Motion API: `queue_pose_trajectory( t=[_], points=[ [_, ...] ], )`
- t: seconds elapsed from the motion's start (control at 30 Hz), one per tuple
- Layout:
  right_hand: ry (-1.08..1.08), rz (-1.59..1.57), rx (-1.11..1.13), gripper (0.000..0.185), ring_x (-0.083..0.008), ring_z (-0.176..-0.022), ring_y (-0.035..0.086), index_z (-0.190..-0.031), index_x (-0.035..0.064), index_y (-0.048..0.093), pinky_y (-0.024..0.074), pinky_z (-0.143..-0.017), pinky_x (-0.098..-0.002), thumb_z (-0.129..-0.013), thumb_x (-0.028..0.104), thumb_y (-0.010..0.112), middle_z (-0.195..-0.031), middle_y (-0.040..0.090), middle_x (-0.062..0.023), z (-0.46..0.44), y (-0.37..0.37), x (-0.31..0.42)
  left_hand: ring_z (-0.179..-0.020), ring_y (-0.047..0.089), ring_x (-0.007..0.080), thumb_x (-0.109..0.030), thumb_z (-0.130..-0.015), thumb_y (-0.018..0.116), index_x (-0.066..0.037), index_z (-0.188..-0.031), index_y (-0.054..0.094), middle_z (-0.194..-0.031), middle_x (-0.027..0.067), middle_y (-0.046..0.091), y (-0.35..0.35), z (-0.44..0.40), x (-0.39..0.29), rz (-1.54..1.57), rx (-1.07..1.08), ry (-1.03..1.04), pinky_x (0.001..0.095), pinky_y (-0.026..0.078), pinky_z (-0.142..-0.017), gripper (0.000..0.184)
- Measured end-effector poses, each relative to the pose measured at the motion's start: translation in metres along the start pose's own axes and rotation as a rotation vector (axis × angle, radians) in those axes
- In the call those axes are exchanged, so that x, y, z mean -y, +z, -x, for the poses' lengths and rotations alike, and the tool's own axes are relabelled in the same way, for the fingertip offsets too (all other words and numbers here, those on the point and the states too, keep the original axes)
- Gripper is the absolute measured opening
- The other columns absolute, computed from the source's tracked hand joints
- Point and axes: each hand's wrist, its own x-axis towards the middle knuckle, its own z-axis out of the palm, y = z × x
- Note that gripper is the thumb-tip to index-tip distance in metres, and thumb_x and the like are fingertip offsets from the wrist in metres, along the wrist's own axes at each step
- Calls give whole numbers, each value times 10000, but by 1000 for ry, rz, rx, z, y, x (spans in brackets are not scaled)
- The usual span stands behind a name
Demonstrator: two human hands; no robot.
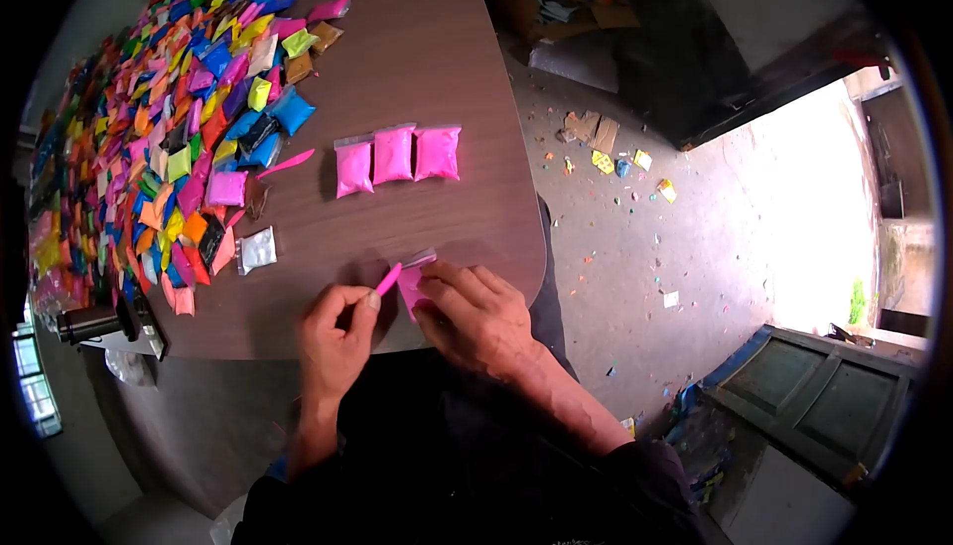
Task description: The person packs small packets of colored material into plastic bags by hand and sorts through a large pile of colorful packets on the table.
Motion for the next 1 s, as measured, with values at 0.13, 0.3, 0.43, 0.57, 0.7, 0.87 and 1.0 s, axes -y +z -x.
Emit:
queue_pose_trajectory(
  t=[0.13,0.3,0.43,0.57,0.7,0.87,1.0],
  points=[
    [16,31,-38,341,-268,-878,660,-1044,71,708,568,-766,-349,-732,122,836,-1131,693,-70,-2,2,-1,-692,665,253,-72,-916,741,-6,-933,679,-832,142,687,13,8,17,-48,26,143,341,516,-651,92],
    [35,28,-6,321,-273,-904,664,-1042,72,720,574,-787,-351,-741,107,825,-1126,695,-70,-3,3,0,-722,654,371,-55,-908,735,-25,-907,652,-828,157,675,12,-9,24,-180,-45,151,419,526,-637,89],
    [44,34,-28,279,-275,-906,669,-1031,71,734,575,-784,-354,-758,57,790,-1103,706,-70,-2,5,-2,-681,668,217,-80,-932,732,-10,-933,684,-782,133,691,4,-6,9,7,-35,37,337,517,-642,85],
    [60,24,-19,268,-270,-904,673,-1026,67,737,575,-784,-352,-763,33,773,-1079,717,-67,-3,5,-2,-725,690,287,-64,-913,743,-10,-918,674,-830,140,694,7,12,10,-39,56,151,366,533,-659,87],
    [54,38,-35,263,-268,-902,677,-1021,72,739,574,-784,-349,-763,29,771,-1068,723,-65,-2,6,-3,-760,662,372,-60,-884,750,-44,-899,663,-834,136,681,13,1,17,-137,26,171,439,536,-657,89],
    [49,55,-24,270,-270,-916,672,-1045,77,739,572,-781,-352,-778,49,769,-1057,712,-64,-5,5,-1,-733,666,370,-59,-891,749,-37,-906,656,-826,137,676,10,-8,26,-117,-20,117,431,527,-624,96],
    [98,66,19,327,-281,-895,657,-1111,67,738,554,-779,-385,-786,48,771,-1021,686,-89,-10,1,6,-669,667,294,-48,-926,724,-1,-924,684,-812,146,696,-4,5,8,12,12,60,347,528,-632,62]
  ],
)
